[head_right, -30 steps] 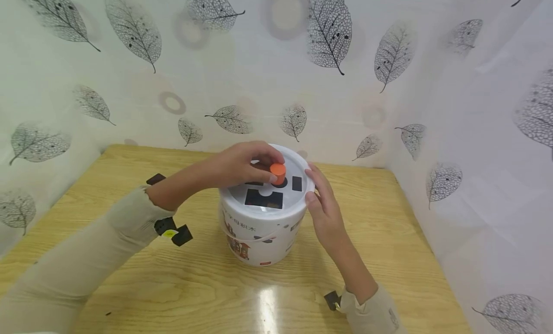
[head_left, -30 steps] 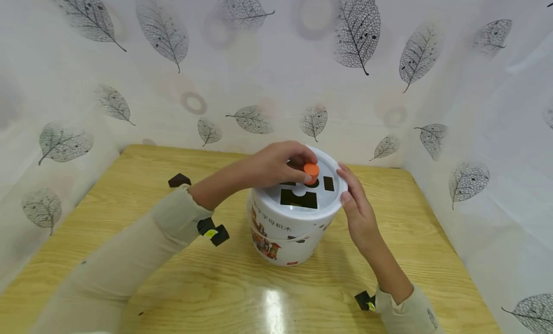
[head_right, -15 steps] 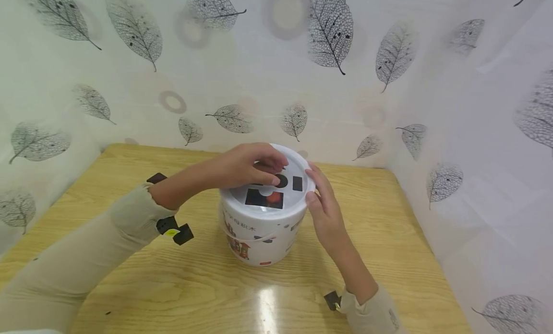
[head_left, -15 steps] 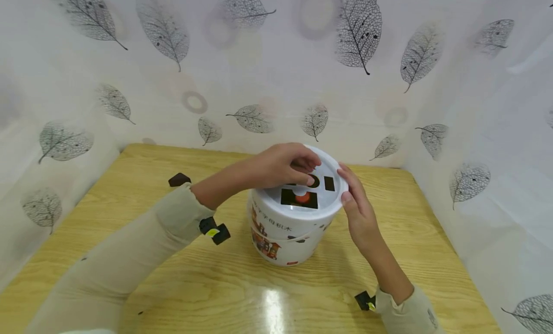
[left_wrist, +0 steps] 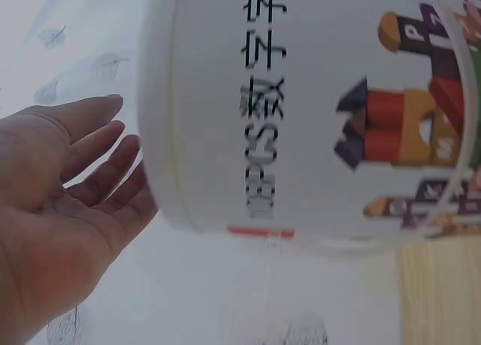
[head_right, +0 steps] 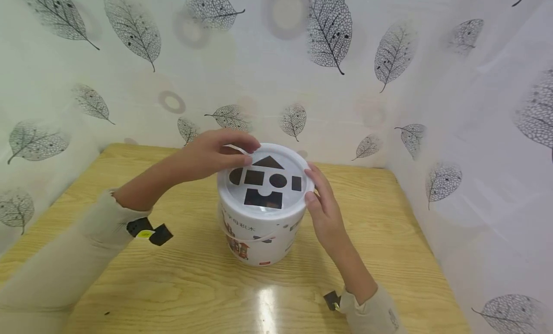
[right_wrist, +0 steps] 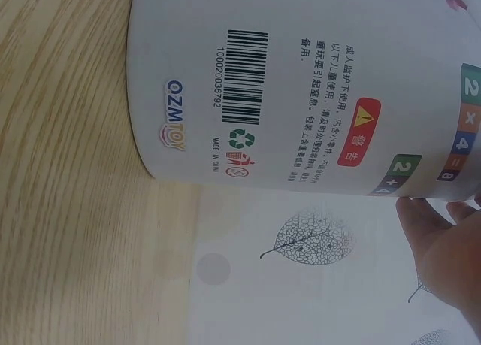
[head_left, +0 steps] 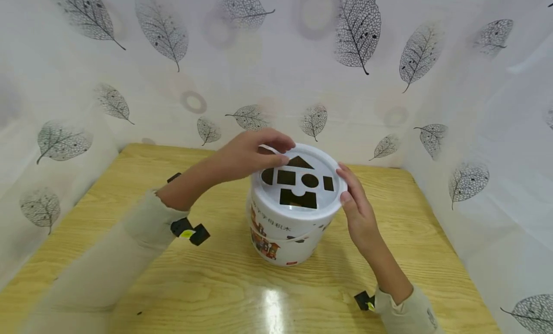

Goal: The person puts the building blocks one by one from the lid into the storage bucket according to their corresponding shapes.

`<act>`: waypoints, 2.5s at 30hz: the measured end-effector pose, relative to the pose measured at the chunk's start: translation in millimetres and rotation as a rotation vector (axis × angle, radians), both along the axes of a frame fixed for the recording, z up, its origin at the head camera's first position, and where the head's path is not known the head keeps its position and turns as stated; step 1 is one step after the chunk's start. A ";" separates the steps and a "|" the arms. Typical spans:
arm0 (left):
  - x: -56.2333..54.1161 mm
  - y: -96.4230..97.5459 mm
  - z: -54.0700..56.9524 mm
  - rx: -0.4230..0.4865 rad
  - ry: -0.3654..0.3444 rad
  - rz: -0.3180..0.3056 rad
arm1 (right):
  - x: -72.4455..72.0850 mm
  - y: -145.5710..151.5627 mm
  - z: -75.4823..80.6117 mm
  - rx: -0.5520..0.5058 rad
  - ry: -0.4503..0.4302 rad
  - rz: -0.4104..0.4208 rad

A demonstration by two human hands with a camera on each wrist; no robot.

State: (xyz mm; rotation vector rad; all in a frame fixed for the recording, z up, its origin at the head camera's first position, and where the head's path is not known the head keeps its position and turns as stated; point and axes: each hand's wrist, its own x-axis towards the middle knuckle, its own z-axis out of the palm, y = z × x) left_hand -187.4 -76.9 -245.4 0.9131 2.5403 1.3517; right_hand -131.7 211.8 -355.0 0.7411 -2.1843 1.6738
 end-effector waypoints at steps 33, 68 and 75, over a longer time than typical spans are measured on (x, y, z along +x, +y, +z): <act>4.5 -183.6 -99.7 -0.094 -0.010 0.400 | -1.7 1.8 -1.8 0.030 -0.011 -0.023; -49.4 -226.1 -170.6 -0.246 -0.240 0.372 | -2.0 3.2 -0.3 0.047 -0.017 -0.012; -50.2 -224.5 -172.9 -0.251 -0.237 0.375 | -0.3 1.3 1.3 0.026 -0.016 -0.017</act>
